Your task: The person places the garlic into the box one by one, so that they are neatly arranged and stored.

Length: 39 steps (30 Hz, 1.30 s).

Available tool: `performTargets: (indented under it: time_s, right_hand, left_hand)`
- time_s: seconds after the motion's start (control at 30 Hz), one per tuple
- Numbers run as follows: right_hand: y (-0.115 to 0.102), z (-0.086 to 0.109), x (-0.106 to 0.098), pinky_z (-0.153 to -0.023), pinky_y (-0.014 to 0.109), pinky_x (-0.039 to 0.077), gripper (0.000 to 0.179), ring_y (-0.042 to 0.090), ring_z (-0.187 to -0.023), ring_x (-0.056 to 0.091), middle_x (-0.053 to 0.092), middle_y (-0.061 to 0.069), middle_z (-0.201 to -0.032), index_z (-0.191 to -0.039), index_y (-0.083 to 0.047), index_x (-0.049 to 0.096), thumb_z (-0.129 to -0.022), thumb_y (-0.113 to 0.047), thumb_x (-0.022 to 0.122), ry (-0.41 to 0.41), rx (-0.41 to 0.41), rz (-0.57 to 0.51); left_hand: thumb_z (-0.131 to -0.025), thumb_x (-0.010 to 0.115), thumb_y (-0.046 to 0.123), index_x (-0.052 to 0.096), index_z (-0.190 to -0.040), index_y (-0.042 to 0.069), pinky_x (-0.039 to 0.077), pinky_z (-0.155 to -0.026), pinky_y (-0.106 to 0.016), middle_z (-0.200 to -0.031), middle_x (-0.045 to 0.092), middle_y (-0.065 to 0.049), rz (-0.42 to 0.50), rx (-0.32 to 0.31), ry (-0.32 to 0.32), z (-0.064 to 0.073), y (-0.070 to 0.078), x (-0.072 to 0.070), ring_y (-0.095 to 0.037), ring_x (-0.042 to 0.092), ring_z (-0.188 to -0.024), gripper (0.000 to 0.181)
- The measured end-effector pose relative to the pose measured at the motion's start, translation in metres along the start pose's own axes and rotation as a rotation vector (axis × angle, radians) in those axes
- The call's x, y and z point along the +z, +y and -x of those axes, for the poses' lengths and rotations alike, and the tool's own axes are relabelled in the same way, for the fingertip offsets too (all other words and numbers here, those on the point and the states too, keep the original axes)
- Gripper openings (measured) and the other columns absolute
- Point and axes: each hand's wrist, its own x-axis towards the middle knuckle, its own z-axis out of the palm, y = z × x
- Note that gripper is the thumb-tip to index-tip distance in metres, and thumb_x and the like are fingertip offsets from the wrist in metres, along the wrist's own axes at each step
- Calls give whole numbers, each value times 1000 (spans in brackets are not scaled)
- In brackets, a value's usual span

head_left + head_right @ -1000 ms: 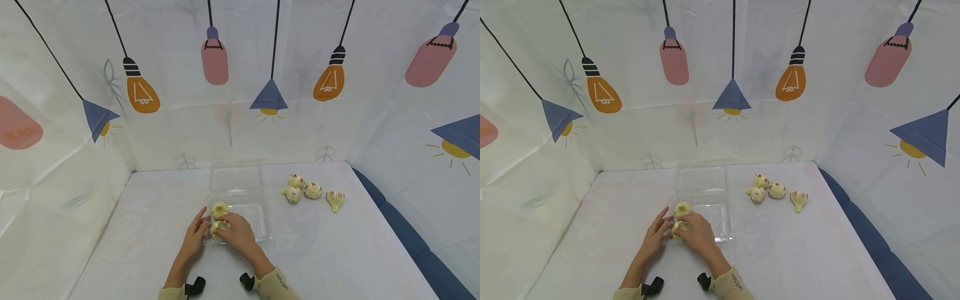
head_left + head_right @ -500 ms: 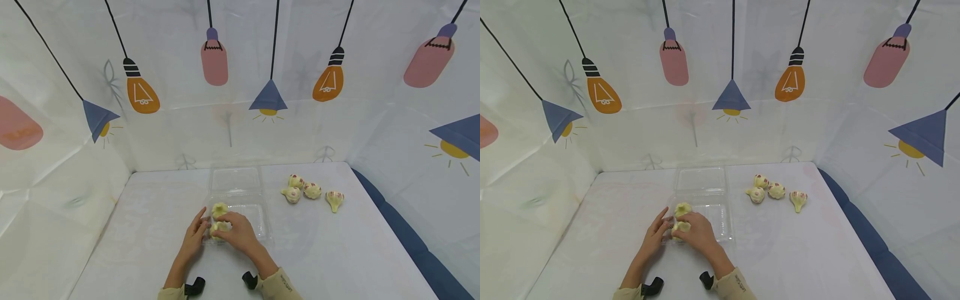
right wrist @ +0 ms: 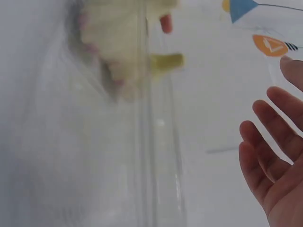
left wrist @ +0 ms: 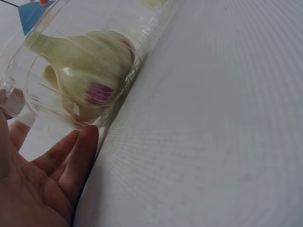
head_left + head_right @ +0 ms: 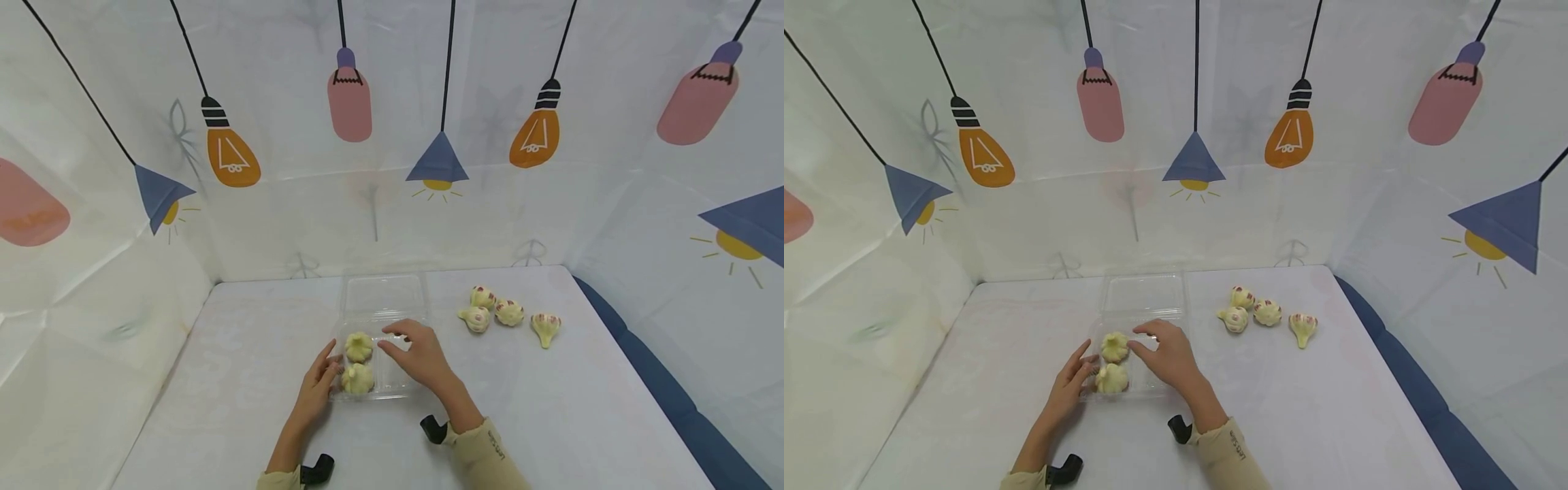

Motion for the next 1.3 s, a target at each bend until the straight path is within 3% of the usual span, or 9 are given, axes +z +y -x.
performTargets:
  time_s: [0.17,0.43,0.7,0.8,1.0,1.3]
  right_hand:
    - [14,-8,-20,-71,40,53,19,22,-90,64,70,2,-99,-102,-9,73,-85,-17,77,35,74,13]
    - [47,-13,-44,-74,44,52,20,28,-92,64,70,6,-103,-105,-5,73,-87,-15,75,84,183,43]
    - [71,-16,-69,-75,42,52,20,27,-93,64,70,9,-104,-105,-5,73,-87,-15,74,134,242,112]
    - [80,-15,-76,-78,44,51,21,30,-95,64,70,11,-105,-105,-4,73,-87,-15,74,144,269,117]
    - [97,-11,-84,-84,48,47,22,37,-104,60,69,15,-107,-106,-2,72,-87,-13,74,156,345,141]
    - [113,-3,-88,-91,51,43,26,35,-110,58,67,18,-112,-106,-1,73,-85,-16,76,189,432,170]
  left_hand:
    - [-105,44,13,33,-151,7,50,-69,-39,-126,56,-28,-29,58,22,0,-2,1,-32,60,-103,48]
    - [-105,45,19,31,-152,11,49,-75,-39,-133,52,-28,13,-42,-3,1,1,0,-41,55,-112,50]
    - [-104,42,7,27,-150,-3,50,-75,-48,-131,48,-36,37,-28,-40,6,36,-2,-49,53,-110,49]
    - [-104,42,7,27,-150,-3,50,-76,-48,-131,49,-36,22,-36,-42,7,40,-2,-48,53,-111,49]
    - [-104,42,7,27,-151,-2,50,-76,-47,-131,48,-36,22,-38,-41,7,38,-3,-47,53,-111,49]
    - [-104,42,6,27,-150,-4,49,-74,-45,-131,49,-35,27,-29,-42,6,36,-3,-46,53,-110,49]
